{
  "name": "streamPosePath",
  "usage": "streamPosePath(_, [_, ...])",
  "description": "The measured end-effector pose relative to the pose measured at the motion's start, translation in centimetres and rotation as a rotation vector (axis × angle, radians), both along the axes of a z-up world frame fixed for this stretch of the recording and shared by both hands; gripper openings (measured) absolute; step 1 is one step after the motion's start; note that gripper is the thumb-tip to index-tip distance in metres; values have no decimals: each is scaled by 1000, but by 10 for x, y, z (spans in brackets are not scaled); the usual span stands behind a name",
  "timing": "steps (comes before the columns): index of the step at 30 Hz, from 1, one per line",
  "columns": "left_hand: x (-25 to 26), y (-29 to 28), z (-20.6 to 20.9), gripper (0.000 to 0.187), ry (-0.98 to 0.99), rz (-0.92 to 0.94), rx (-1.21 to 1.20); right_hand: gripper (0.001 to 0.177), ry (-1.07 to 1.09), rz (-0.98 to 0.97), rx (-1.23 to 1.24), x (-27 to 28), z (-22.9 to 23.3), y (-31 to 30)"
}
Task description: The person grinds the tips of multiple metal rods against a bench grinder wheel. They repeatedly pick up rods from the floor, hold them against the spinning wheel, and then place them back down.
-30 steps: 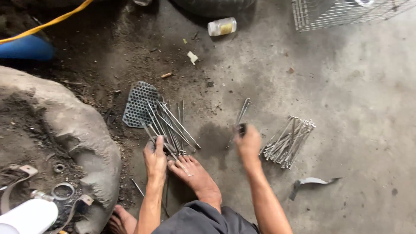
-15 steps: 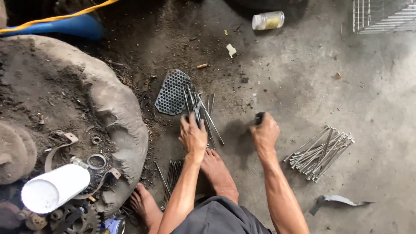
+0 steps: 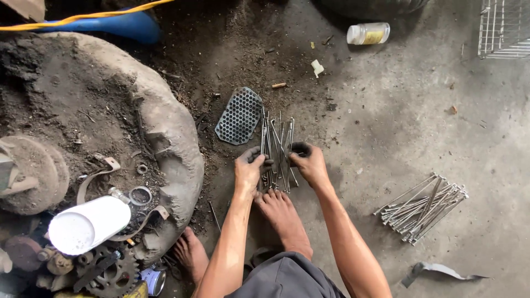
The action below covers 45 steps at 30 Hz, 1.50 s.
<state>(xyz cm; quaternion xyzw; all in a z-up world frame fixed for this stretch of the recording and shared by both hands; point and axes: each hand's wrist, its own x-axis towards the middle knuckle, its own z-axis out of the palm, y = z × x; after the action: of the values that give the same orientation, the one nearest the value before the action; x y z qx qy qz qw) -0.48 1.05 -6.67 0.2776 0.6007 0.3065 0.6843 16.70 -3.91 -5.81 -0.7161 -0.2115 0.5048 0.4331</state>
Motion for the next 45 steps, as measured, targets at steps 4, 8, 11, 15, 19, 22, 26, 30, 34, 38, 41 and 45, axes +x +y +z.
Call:
streamPosePath(4, [-1, -1, -14, 41, -30, -43, 1, 29, 235, -116, 34, 1, -22, -4])
streamPosePath(8, [5, -1, -27, 40, -142, 6, -23, 31, 325, -122, 30, 7, -8, -1])
streamPosePath(11, [8, 4, -21, 41, -180, 26, -30, 32, 348, -131, 24, 10, 4, 1])
streamPosePath(15, [11, 8, -12, 38, -256, 22, -72, 35, 307, -121, 10, 18, 17, -3])
streamPosePath(19, [13, 9, 4, 40, -271, -6, -76, 31, 328, -168, 14, 26, 22, -13])
streamPosePath(22, [12, 8, 3, 38, -295, -10, -87, 31, 339, -206, -7, 26, 21, -18])
streamPosePath(26, [13, 7, 5, 40, -297, -16, -77, 32, 468, -254, 33, 17, 22, -20])
streamPosePath(30, [14, 8, 3, 45, -316, 4, -43, 34, 474, -244, 31, 12, 28, -12])
streamPosePath(34, [11, 12, -8, 44, -314, 20, -7, 33, 502, -255, 46, 12, 18, -9])
streamPosePath(38, [3, 16, -18, 42, -113, -46, 74, 32, 543, -287, 74, 12, 8, -8])
streamPosePath(41, [-2, 16, -22, 38, 101, -131, 154, 31, 544, -306, 69, 10, 4, -8])
streamPosePath(45, [-3, 14, -14, 38, 163, -115, 146, 32, 511, -323, 45, 7, 0, -8])
